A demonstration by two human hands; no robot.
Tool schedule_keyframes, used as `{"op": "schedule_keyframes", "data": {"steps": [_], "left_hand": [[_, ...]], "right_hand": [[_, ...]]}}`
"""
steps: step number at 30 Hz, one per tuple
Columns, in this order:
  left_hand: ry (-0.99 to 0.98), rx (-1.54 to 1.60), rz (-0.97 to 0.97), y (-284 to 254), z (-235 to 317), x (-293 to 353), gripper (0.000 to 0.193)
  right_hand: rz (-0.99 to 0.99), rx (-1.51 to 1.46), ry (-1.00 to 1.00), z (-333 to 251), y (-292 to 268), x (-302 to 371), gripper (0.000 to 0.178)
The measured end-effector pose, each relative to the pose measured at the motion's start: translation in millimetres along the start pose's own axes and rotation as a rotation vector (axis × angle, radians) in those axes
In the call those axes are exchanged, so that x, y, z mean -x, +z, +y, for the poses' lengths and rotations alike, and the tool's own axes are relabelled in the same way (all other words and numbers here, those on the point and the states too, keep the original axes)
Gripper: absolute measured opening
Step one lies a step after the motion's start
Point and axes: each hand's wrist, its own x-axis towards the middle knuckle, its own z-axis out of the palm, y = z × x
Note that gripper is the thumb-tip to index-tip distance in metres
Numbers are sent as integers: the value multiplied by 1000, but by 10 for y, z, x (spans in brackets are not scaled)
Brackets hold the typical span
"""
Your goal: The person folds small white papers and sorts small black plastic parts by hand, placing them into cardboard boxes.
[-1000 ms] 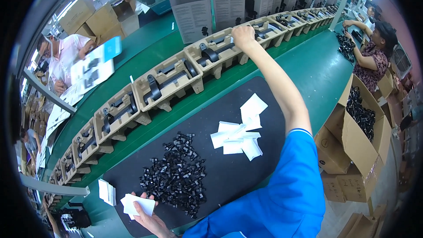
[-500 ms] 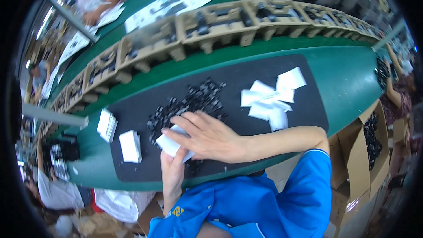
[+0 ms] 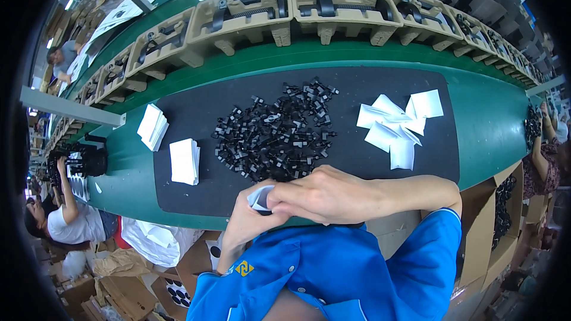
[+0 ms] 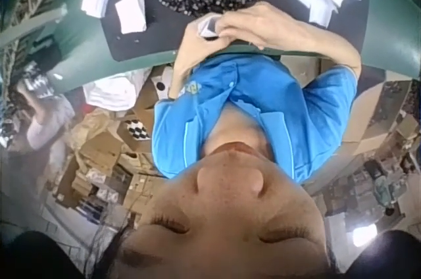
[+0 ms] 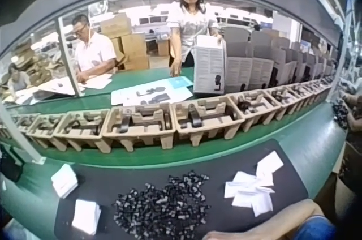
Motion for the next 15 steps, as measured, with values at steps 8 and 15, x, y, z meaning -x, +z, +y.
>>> {"op": "schedule_keyframes", "data": {"steps": [8, 15], "left_hand": [[127, -28, 412, -354, -97, 139, 27], [230, 13, 297, -300, -158, 57, 30]], "right_hand": [[380, 695, 473, 619, -450, 151, 13], [294, 673, 216, 1047, -314, 209, 16]]}}
